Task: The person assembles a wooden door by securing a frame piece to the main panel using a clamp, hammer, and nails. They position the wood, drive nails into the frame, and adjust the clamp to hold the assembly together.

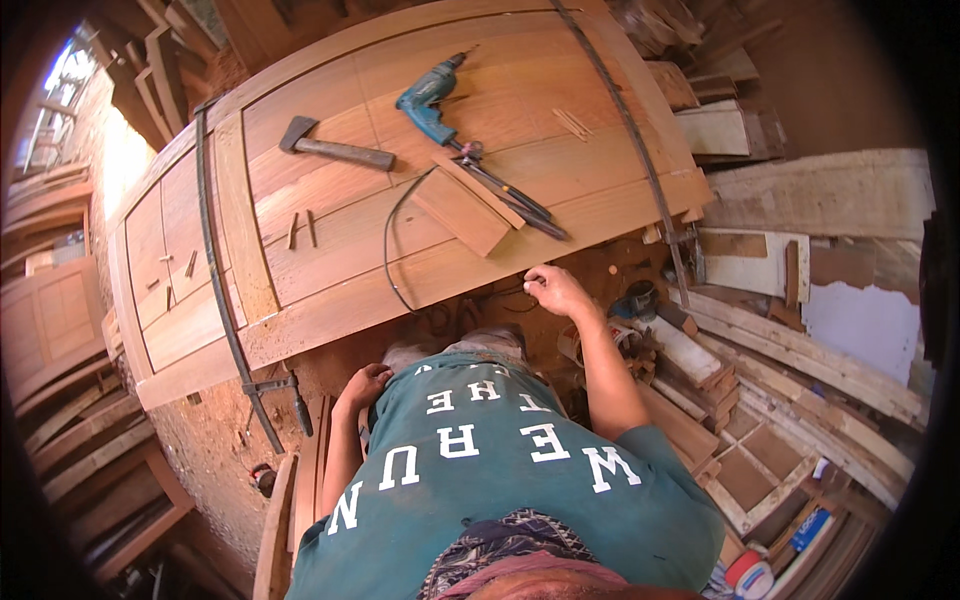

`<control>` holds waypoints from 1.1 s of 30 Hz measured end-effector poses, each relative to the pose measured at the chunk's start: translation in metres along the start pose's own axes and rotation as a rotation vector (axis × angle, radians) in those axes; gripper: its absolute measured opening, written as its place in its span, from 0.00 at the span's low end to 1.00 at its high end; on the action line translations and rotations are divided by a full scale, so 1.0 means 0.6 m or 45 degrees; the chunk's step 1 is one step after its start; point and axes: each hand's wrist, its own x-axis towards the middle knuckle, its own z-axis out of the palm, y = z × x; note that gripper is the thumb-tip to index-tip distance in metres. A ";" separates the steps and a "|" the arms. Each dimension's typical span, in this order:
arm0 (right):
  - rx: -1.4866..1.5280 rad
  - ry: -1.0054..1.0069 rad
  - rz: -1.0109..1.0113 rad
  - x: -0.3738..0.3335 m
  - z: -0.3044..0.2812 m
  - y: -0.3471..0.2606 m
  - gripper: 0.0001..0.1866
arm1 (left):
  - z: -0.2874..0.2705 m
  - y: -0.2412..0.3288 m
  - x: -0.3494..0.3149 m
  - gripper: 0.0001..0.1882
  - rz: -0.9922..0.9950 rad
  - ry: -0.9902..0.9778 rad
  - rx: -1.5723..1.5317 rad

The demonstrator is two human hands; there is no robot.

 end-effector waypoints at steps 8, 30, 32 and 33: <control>-0.467 0.734 -0.173 0.056 -0.031 0.016 0.24 | -0.031 0.069 0.026 0.26 0.109 0.116 0.189; -0.622 0.445 -0.107 0.195 0.082 -0.221 0.51 | 0.046 -0.055 -0.019 0.25 -0.018 0.237 -0.257; -0.714 0.583 -0.097 0.183 0.105 -0.223 0.52 | 0.018 -0.025 -0.020 0.25 0.025 0.243 -0.108; -0.740 0.613 -0.102 0.186 0.111 -0.217 0.52 | 0.001 -0.004 -0.019 0.25 0.050 0.261 0.009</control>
